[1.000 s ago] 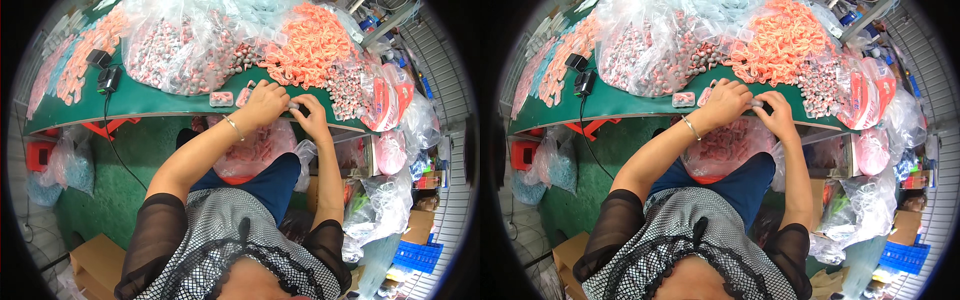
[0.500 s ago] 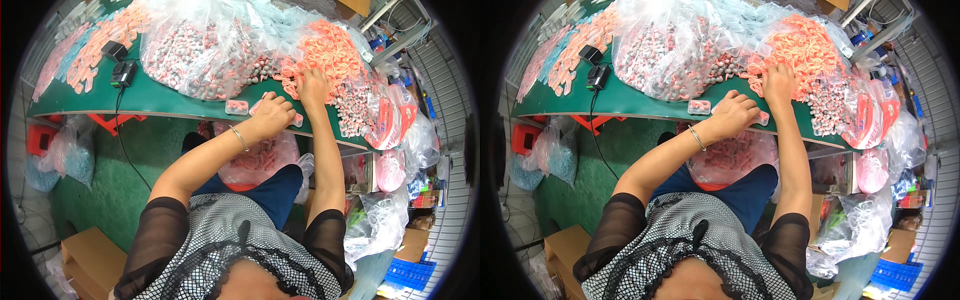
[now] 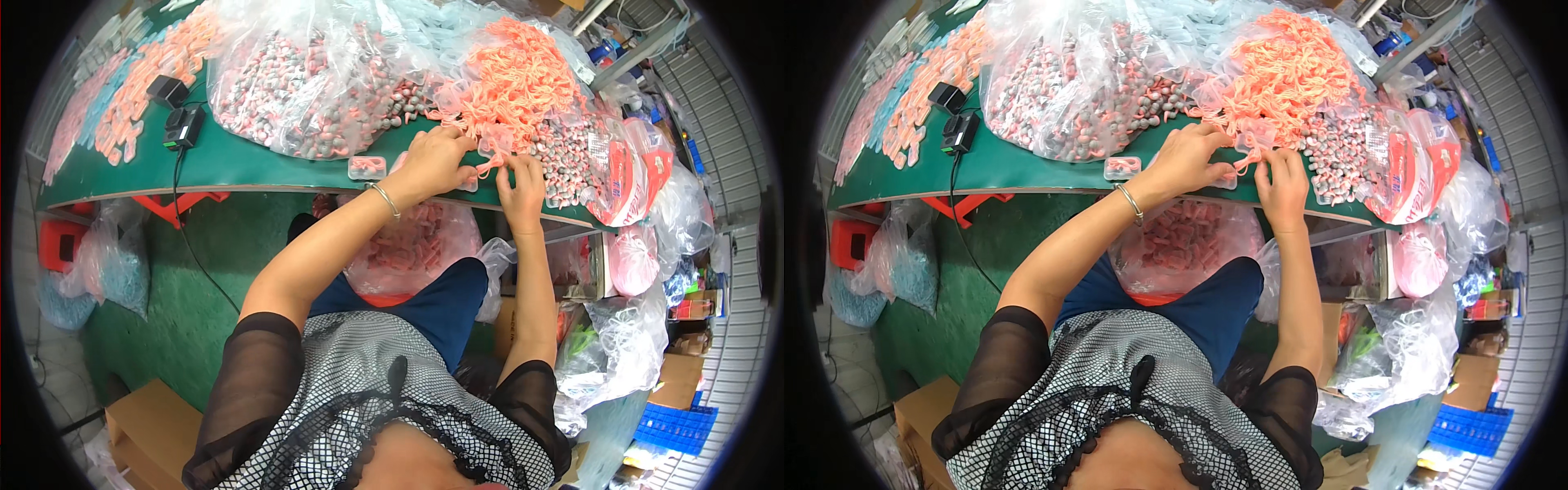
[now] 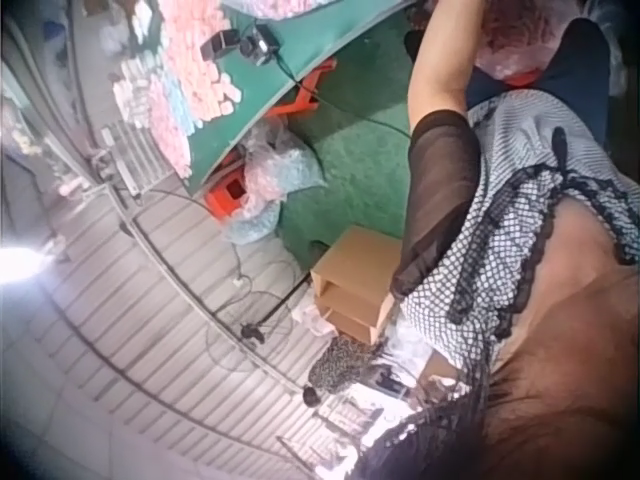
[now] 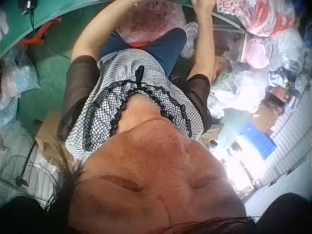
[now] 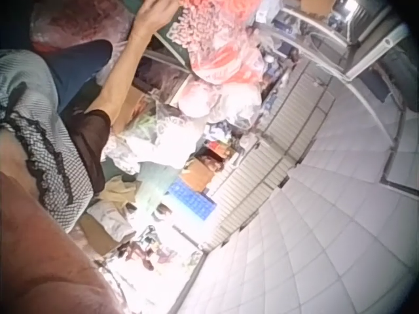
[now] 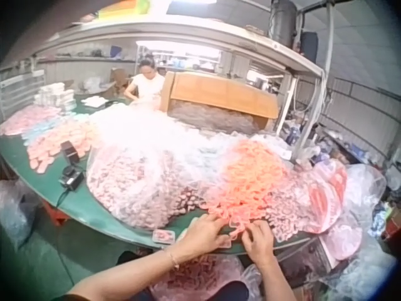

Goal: Sorting small plastic components into small transparent plastic boxes.

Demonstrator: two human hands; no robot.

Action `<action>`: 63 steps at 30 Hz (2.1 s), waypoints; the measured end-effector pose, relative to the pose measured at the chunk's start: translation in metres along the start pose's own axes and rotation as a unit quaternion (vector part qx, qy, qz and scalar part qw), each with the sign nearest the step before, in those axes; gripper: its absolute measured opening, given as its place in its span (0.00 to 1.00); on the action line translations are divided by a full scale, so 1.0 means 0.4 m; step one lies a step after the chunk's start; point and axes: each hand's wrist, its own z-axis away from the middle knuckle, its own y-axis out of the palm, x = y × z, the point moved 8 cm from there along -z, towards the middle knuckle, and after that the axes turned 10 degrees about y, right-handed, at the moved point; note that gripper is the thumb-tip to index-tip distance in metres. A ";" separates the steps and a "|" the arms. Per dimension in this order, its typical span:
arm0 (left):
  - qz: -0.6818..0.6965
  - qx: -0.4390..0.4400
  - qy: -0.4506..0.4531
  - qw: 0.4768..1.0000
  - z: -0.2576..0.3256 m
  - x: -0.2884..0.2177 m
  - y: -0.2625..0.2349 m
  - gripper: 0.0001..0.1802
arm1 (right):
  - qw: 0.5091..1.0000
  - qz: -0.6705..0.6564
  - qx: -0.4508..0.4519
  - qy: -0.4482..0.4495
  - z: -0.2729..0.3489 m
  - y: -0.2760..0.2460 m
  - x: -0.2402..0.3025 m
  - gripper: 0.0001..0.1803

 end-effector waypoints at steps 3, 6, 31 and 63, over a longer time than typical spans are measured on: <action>-0.030 0.046 -0.013 0.998 -0.017 -0.030 0.047 0.23 | 1.000 -0.001 -0.006 0.026 0.044 -0.022 -0.015 0.13; -0.051 0.087 -0.036 0.994 -0.029 -0.039 0.086 0.21 | 0.999 0.012 -0.023 0.025 0.064 -0.035 -0.008 0.13; -0.142 0.060 -0.020 0.988 -0.060 0.025 0.065 0.05 | 0.930 -0.227 0.055 0.283 0.076 0.020 -0.161 0.07; -0.233 0.040 -0.078 0.968 -0.011 0.134 -0.073 0.12 | 0.970 0.086 0.183 0.133 0.061 0.014 -0.066 0.09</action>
